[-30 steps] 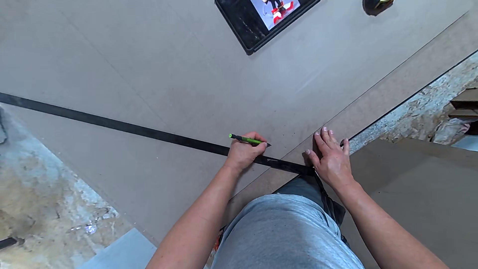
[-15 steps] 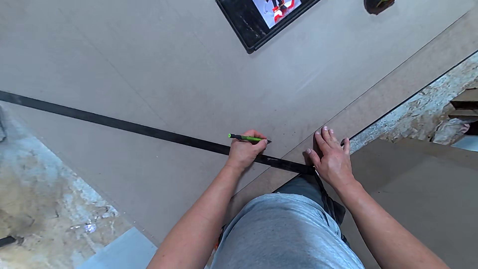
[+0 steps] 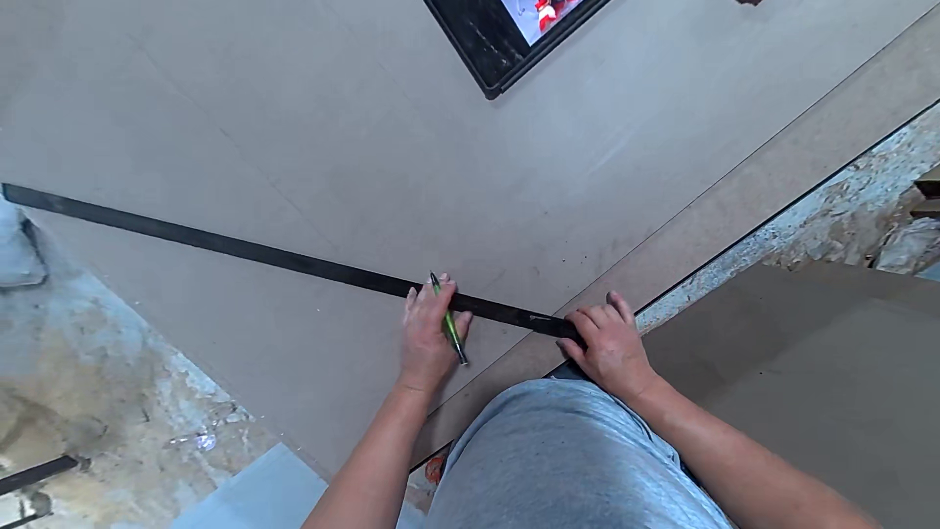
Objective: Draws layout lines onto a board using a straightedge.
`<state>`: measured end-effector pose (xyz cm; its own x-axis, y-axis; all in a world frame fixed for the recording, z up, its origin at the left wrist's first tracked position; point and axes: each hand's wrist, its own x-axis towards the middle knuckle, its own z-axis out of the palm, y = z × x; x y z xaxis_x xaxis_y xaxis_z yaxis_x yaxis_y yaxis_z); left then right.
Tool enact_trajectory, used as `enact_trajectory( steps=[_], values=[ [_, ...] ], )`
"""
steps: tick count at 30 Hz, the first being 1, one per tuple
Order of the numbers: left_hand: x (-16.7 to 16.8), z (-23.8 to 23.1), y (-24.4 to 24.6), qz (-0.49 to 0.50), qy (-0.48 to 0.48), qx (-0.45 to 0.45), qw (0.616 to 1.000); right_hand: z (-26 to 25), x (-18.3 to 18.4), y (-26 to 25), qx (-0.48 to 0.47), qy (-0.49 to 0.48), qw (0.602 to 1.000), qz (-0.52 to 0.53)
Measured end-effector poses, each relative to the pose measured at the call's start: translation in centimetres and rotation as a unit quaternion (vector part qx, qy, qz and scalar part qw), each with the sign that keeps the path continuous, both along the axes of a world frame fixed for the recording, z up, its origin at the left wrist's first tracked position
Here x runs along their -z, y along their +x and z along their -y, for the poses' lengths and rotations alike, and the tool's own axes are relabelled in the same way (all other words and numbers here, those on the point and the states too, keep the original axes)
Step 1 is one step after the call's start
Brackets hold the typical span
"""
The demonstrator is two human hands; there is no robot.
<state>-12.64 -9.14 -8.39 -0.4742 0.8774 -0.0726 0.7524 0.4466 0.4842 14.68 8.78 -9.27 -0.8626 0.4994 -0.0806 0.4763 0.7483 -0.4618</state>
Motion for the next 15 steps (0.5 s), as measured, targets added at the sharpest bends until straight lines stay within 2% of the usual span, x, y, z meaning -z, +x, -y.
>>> enact_trajectory(
  steps=[3, 9, 15],
  values=[
    [1.4, 0.6, 0.0, -0.010, -0.026, 0.016, 0.999, -0.1, 0.2, -0.5, 0.007, 0.012, 1.000, -0.008],
    [2.0, -3.1, 0.2, -0.002, 0.019, -0.033, 0.999, -3.1, 0.0, -1.3, 0.037, 0.046, 0.998, -0.023],
    [2.7, -3.8, 0.3, -0.029, 0.027, -0.038, 0.998, -4.3, 0.5, -2.1, 0.002, 0.042, 0.998, -0.042]
  ],
)
